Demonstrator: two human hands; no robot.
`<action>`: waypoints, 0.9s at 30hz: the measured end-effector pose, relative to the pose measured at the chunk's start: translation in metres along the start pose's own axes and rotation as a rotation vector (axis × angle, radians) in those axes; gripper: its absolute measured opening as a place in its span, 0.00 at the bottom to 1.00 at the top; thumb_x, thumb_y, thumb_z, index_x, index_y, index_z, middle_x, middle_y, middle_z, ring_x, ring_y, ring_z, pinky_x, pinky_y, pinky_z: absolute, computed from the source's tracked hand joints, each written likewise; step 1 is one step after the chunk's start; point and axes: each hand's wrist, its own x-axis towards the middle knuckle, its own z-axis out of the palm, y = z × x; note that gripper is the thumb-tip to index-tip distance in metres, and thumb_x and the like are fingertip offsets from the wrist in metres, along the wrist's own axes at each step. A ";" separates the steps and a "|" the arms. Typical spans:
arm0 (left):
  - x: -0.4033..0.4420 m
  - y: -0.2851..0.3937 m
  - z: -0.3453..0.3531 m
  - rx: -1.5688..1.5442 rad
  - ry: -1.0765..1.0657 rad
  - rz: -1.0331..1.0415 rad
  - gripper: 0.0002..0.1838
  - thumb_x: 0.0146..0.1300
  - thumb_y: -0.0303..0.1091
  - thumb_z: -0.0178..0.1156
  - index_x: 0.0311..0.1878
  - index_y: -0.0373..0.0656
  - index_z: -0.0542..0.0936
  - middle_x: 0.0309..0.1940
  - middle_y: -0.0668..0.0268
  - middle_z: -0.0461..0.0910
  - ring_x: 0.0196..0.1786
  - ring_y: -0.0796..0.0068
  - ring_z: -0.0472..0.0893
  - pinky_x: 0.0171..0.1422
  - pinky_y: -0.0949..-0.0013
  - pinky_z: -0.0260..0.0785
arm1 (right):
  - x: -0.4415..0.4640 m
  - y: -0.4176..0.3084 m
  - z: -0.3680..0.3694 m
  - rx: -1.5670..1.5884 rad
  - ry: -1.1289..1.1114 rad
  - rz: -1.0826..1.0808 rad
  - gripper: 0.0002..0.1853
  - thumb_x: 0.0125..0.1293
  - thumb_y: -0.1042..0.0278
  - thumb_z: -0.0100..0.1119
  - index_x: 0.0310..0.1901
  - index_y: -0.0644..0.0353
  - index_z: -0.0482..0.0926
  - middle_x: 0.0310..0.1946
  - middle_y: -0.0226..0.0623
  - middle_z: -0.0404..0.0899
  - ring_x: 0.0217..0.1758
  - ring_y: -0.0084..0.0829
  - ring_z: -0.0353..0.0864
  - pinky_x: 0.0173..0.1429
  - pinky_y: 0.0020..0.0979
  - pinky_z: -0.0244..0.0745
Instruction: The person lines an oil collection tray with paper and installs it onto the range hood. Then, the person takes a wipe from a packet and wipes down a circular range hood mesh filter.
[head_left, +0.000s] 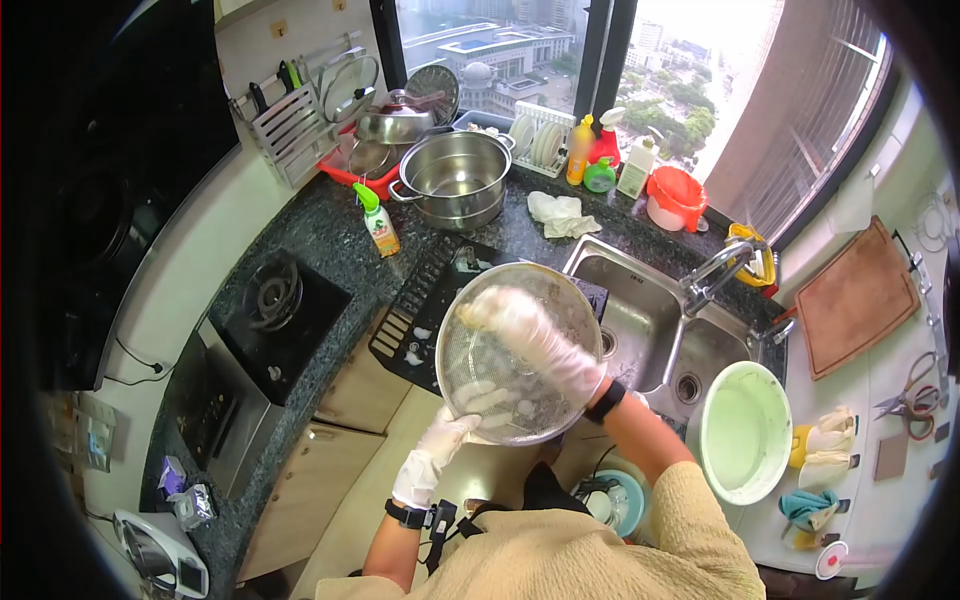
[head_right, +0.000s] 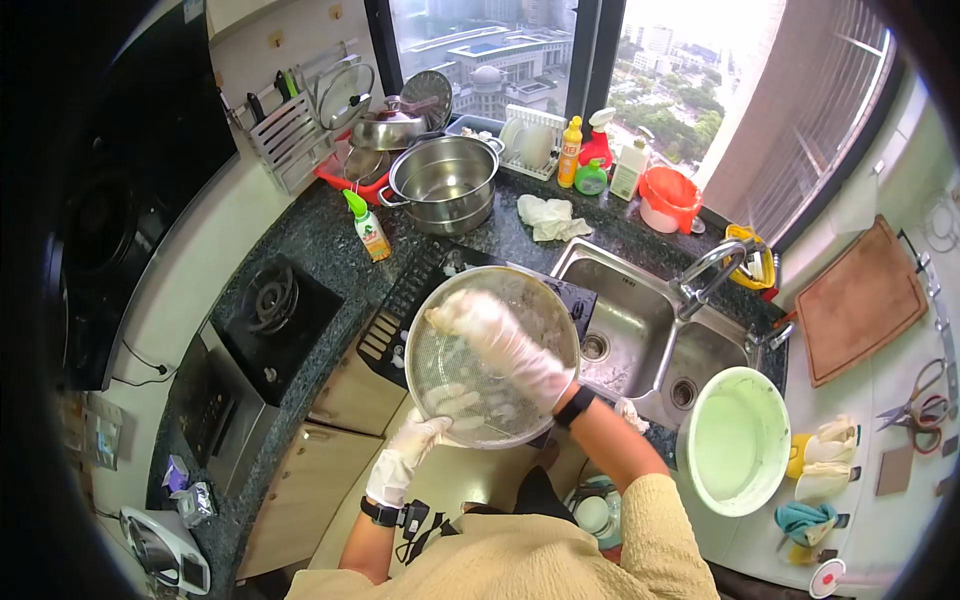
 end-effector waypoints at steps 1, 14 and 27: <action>-0.001 0.001 0.000 -0.029 0.007 0.013 0.31 0.62 0.15 0.47 0.71 0.37 0.59 0.68 0.51 0.67 0.63 0.45 0.74 0.65 0.52 0.72 | -0.006 0.020 -0.013 -0.170 -0.019 0.033 0.13 0.56 0.76 0.56 0.44 0.57 0.81 0.39 0.37 0.80 0.43 0.38 0.80 0.48 0.35 0.76; 0.052 0.011 0.005 -0.117 0.021 0.056 0.36 0.56 0.17 0.52 0.71 0.36 0.57 0.69 0.47 0.63 0.63 0.37 0.72 0.60 0.43 0.76 | -0.101 0.025 -0.058 -0.303 0.093 0.181 0.08 0.57 0.80 0.57 0.38 0.60 0.80 0.43 0.41 0.80 0.52 0.42 0.81 0.57 0.36 0.78; 0.080 0.023 0.028 0.144 -0.069 -0.052 0.33 0.58 0.21 0.55 0.70 0.36 0.61 0.65 0.50 0.71 0.56 0.47 0.80 0.64 0.53 0.71 | -0.054 0.124 -0.117 -0.300 -0.081 0.073 0.04 0.59 0.73 0.56 0.36 0.60 0.77 0.35 0.34 0.77 0.35 0.35 0.77 0.43 0.33 0.74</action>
